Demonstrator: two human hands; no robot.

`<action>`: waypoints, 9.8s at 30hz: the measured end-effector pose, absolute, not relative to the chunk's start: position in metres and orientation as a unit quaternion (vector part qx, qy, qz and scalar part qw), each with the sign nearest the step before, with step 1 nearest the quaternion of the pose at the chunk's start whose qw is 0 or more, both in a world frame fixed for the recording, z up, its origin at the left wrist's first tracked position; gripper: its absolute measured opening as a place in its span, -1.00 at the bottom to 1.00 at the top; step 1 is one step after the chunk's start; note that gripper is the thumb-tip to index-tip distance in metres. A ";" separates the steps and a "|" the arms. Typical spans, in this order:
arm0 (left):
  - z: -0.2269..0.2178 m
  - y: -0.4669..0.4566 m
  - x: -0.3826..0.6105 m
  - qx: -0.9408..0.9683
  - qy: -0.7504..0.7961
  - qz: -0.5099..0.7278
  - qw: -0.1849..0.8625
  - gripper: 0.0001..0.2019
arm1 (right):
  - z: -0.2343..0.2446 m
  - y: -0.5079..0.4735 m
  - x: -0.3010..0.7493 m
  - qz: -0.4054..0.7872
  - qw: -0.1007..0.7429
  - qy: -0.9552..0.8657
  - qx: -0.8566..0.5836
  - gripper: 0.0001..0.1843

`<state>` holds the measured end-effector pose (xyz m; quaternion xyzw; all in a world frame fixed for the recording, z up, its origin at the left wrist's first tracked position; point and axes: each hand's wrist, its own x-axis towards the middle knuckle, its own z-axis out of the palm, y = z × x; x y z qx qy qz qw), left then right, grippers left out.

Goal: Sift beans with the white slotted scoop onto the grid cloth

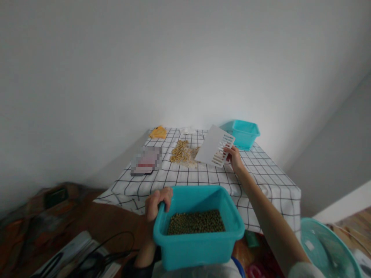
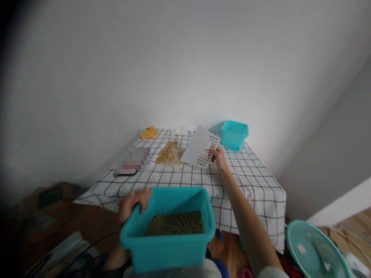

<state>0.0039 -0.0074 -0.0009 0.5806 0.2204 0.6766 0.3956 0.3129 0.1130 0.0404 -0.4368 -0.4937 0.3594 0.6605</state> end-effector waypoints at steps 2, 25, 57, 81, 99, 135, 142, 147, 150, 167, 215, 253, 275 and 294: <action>-0.002 -0.006 0.003 0.585 0.214 0.674 0.396 -0.33 | 0.042 0.112 0.313 0.361 0.665 -0.487 -0.435 -0.77; -0.011 -0.001 -0.002 0.609 0.171 0.663 0.401 -0.34 | 0.041 0.110 0.314 0.369 0.654 -0.477 -0.457 -0.79; -0.003 -0.006 0.002 0.601 0.201 0.670 0.386 -0.32 | 0.048 0.100 0.301 0.420 0.607 -0.522 -0.427 -0.79; -0.012 -0.003 0.001 0.603 0.200 0.675 0.375 -0.32 | 0.038 0.100 0.298 0.457 0.561 -0.556 -0.410 -0.73; -0.011 0.000 -0.011 0.616 0.186 0.675 0.361 -0.32 | 0.038 0.083 0.296 0.590 0.416 -0.585 -0.369 -0.72; 0.004 -0.009 -0.038 0.581 0.229 0.674 0.395 -0.34 | 0.044 0.091 0.284 0.549 0.335 -0.695 -0.320 -0.66; 0.002 -0.006 -0.036 0.588 0.212 0.671 0.398 -0.33 | 0.044 0.090 0.290 0.549 0.482 -0.600 -0.327 -0.65; 0.001 -0.009 -0.031 0.564 0.233 0.687 0.394 -0.33 | 0.044 0.099 0.296 0.453 0.636 -0.490 -0.387 -0.66; 0.003 -0.006 -0.029 0.553 0.237 0.691 0.400 -0.35 | 0.042 0.104 0.301 0.411 0.680 -0.452 -0.405 -0.68; 0.004 -0.010 -0.010 0.553 0.242 0.676 0.423 -0.37 | 0.028 0.116 0.319 0.268 0.781 -0.344 -0.448 -0.71; -0.006 0.000 -0.016 0.589 0.239 0.659 0.403 -0.31 | 0.107 0.174 0.228 0.443 0.589 -0.568 -0.367 -0.75; -0.021 0.004 -0.015 0.561 0.188 0.688 0.419 -0.33 | 0.070 0.243 0.208 0.620 0.319 -0.653 -0.295 -0.89; -0.016 0.007 -0.021 0.602 0.176 0.660 0.413 -0.31 | 0.079 0.175 0.257 0.532 0.588 -0.528 -0.305 -0.78; -0.005 0.002 -0.019 0.611 0.202 0.655 0.397 -0.30 | 0.043 0.106 0.273 0.482 0.504 -0.585 -0.413 -0.60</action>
